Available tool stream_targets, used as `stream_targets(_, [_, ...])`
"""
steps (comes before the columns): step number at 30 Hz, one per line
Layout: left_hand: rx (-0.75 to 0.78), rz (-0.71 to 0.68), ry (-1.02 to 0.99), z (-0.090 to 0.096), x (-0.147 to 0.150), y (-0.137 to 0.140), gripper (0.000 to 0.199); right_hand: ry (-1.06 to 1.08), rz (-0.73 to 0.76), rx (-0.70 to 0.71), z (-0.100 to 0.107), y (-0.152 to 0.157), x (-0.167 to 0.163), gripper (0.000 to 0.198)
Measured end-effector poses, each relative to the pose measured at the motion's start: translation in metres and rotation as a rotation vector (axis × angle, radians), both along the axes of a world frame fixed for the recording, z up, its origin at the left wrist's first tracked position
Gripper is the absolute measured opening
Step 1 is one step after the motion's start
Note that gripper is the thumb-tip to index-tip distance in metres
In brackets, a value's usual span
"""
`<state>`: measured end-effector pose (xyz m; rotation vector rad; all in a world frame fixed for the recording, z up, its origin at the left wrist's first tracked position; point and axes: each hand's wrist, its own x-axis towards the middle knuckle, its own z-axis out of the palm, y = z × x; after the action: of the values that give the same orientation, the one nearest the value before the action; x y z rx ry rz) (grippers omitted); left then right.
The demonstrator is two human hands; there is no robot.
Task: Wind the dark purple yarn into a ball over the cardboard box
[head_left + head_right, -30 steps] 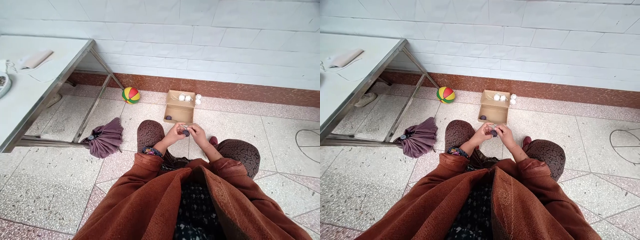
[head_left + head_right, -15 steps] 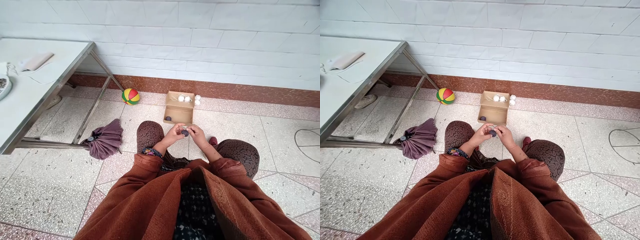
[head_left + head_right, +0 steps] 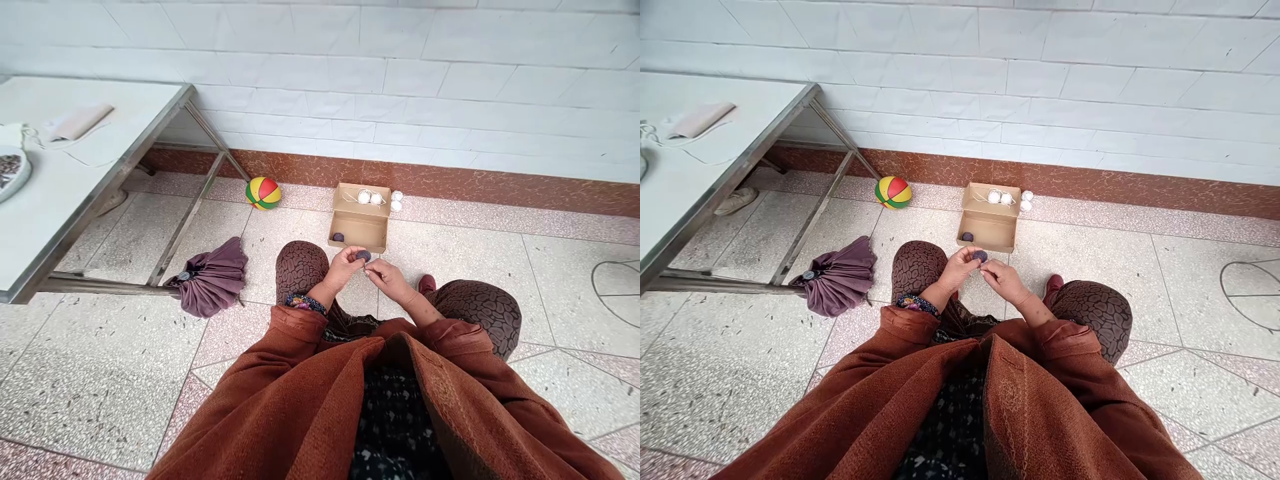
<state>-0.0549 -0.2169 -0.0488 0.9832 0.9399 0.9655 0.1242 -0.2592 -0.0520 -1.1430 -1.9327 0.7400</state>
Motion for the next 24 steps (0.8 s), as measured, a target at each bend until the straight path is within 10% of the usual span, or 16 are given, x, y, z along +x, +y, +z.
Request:
stream_targets(14, [-0.186, -0.266, -0.290, 0.010, -0.001, -0.009, 0.052, 0.097, -0.314, -0.167, -0.012, 0.013, 0.004, 0.021])
stream_targets(24, [-0.226, -0.038, -0.313, 0.008, 0.000, -0.004, 0.044, 0.016, -0.182, -0.306, -0.021, -0.002, -0.006, 0.017])
